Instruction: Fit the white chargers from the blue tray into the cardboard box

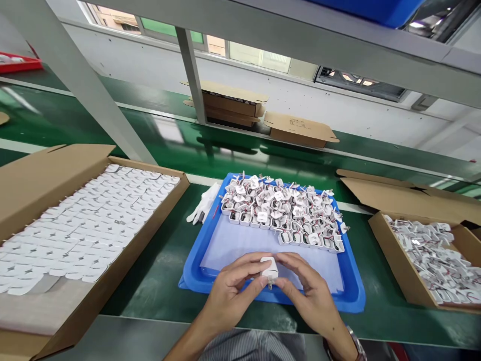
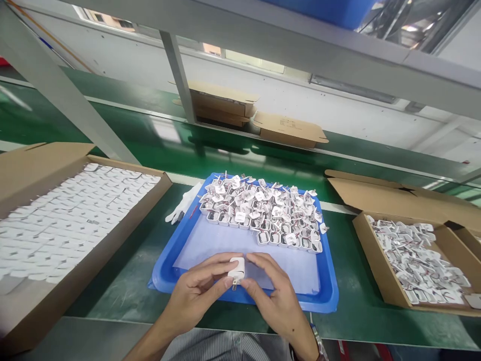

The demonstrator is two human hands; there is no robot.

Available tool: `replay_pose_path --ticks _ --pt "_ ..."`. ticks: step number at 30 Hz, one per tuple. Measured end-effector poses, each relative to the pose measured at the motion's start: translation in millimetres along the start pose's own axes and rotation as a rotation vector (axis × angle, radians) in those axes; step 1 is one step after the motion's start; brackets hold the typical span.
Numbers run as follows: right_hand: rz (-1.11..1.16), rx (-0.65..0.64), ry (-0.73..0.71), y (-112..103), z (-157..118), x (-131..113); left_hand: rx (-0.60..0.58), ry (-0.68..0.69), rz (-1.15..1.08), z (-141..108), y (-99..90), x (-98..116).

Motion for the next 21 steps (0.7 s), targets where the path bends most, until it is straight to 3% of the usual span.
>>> replay_pose_path --ticks 3,6,21 --pt "0.239 -0.04 0.16 2.4 0.3 7.8 -0.033 0.011 0.022 -0.5 -2.2 4.0" --pt "0.368 -0.042 0.205 7.1 -1.7 10.5 -0.059 0.01 0.019 -1.7 -3.5 5.8" --pt "0.233 -0.083 0.057 9.9 0.1 4.7 0.021 0.063 0.168 -2.8 -2.4 4.3"
Point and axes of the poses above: each hand's wrist, its own z-axis towards the middle knuckle, its own y-axis out of the palm, x = y × z, the point moved 1 cm from there along z, towards the middle knuckle, and after that the axes turned 10 degrees about z, right-handed, at the moved point
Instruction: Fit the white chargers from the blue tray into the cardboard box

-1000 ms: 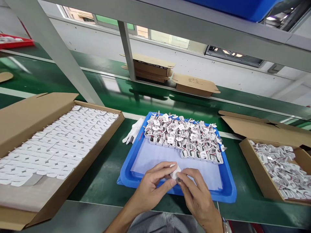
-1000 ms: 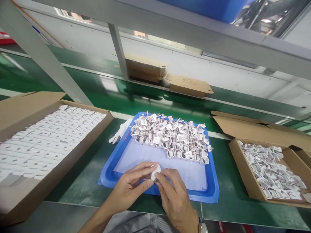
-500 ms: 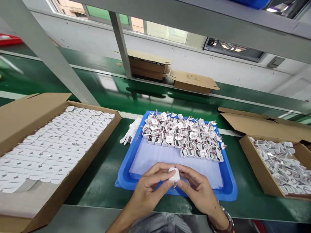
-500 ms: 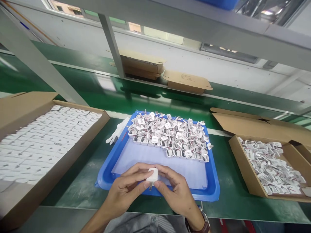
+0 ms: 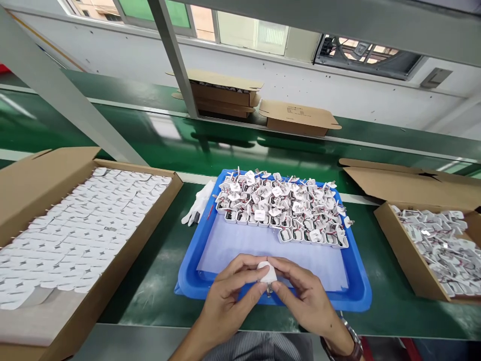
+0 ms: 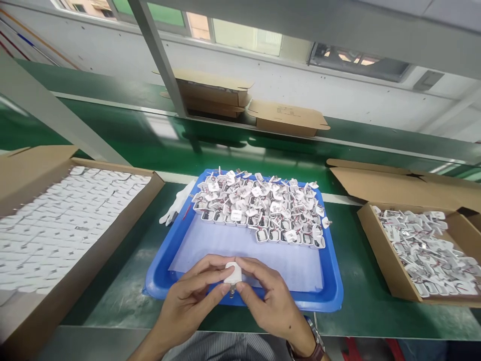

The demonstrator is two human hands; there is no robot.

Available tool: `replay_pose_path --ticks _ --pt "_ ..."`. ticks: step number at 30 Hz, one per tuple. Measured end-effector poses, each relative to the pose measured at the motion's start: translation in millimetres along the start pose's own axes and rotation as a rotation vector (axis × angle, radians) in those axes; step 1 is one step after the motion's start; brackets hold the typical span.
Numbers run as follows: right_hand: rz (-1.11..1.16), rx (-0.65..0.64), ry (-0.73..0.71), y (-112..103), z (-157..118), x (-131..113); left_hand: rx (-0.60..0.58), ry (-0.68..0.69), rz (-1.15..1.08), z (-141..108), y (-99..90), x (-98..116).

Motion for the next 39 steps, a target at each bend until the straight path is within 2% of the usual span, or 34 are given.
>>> replay_pose_path --ticks 4,9,13,16,19,25,39 --pt "-0.081 0.03 0.029 1.0 -2.9 3.3 0.031 -0.019 0.065 -1.1 3.3 0.0" --pt "-0.01 0.056 0.118 3.2 -4.9 4.8 0.035 -0.03 0.081 -4.0 6.5 1.7" --pt "0.004 0.091 0.146 4.8 -5.5 7.1 -0.001 -0.042 0.091 -3.6 5.8 0.6" --pt "0.002 0.125 0.158 5.0 -5.3 9.5 -0.069 -0.102 0.068 -1.6 4.7 -1.5" --pt "0.019 0.119 0.16 4.3 -4.3 9.4 -0.106 -0.159 0.022 0.7 4.3 -1.9" --pt "0.075 0.088 0.186 2.4 -4.3 6.9 -0.093 -0.193 -0.045 2.6 4.5 1.5" --pt "0.177 0.089 0.255 -1.3 -5.7 13.0 -0.058 -0.176 -0.012 4.1 5.7 3.0"
Point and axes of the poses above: each hand's wrist, its own z-axis towards the middle knuckle, its own y-axis out of the palm, x = y × z, the point moved 1 cm from there along z, towards the middle knuckle, and after that the axes turned 10 degrees about z, right-handed, at the moved point
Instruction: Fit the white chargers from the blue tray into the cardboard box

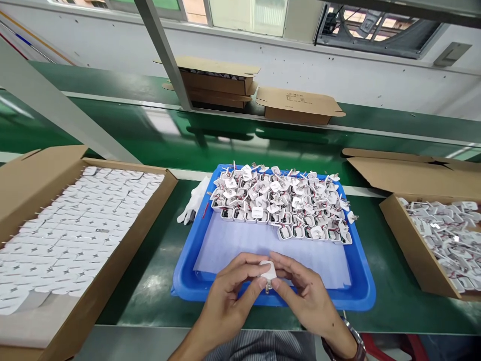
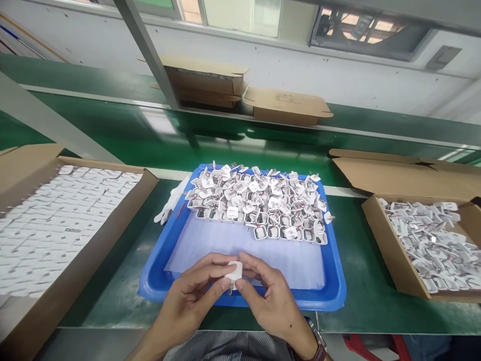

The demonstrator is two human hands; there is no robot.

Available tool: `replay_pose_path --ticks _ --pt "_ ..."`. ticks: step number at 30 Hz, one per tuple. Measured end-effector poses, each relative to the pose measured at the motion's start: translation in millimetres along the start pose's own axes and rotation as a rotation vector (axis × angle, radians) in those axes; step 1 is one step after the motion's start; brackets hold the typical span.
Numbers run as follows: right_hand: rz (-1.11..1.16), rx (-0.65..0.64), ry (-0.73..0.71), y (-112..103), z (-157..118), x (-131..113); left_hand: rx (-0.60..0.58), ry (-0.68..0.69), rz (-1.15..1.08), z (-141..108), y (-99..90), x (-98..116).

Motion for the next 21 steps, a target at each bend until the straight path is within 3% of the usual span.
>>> replay_pose_path --ticks 6,21 --pt "0.03 0.028 0.034 5.1 1.1 -2.7 0.005 0.071 0.021 -1.8 0.5 -1.2" --pt "0.01 0.057 0.071 2.3 1.4 -8.4 -0.026 -0.045 -0.102 4.4 1.7 0.4"
Point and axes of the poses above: each hand's wrist, its own z-axis towards the middle knuckle, its own y-axis out of the palm, x = y × z, the point moved 1 cm from there along z, towards the middle knuckle, and after that the axes turned 10 degrees about z, right-handed, at the moved point
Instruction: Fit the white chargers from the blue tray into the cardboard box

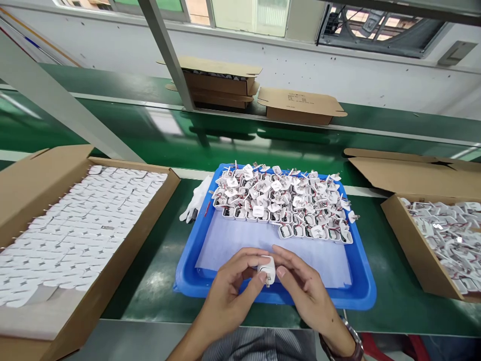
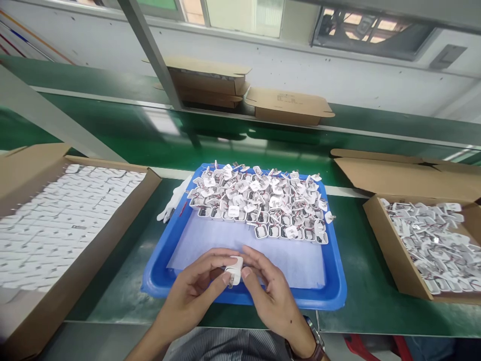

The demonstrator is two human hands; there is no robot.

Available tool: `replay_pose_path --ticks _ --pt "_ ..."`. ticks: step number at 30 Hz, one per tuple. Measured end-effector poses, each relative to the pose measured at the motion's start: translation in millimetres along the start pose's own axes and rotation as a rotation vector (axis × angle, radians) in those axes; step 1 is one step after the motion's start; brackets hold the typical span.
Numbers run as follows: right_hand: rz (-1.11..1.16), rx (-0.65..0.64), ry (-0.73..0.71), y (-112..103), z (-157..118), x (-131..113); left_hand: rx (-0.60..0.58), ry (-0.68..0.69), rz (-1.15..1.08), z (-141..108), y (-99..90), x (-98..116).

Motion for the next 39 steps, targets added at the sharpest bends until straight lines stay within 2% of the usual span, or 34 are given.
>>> replay_pose_path --ticks 9,17,24,29,35,39 --pt "0.018 -0.033 -0.018 0.1 1.3 5.5 -0.047 -0.014 -0.013 -2.2 -4.5 0.2" --pt "-0.01 -0.031 -0.032 1.4 -0.1 3.6 0.009 0.062 0.061 -5.0 -3.1 -4.5" --pt "-0.027 -0.028 -0.06 2.9 -1.6 4.7 -0.027 0.053 -0.005 -5.6 -7.8 -3.8" --pt "-0.064 -0.005 -0.078 3.3 -3.0 7.3 -0.04 0.05 0.03 -5.2 -9.0 -2.4" --pt "-0.053 -0.118 -0.154 0.3 -1.3 3.5 -0.018 0.092 0.114 -3.5 -7.0 0.5" --pt "-0.027 -0.082 -0.159 -0.5 0.6 3.5 -0.071 0.119 0.139 -3.1 -9.2 3.2"
Point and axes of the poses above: each hand's wrist, its own z-axis towards the middle knuckle, its own y-axis out of the palm, x = y × z, the point moved 1 cm from there along z, towards the middle knuckle, and after that the axes turned 10 degrees about z, right-handed, at the moved point
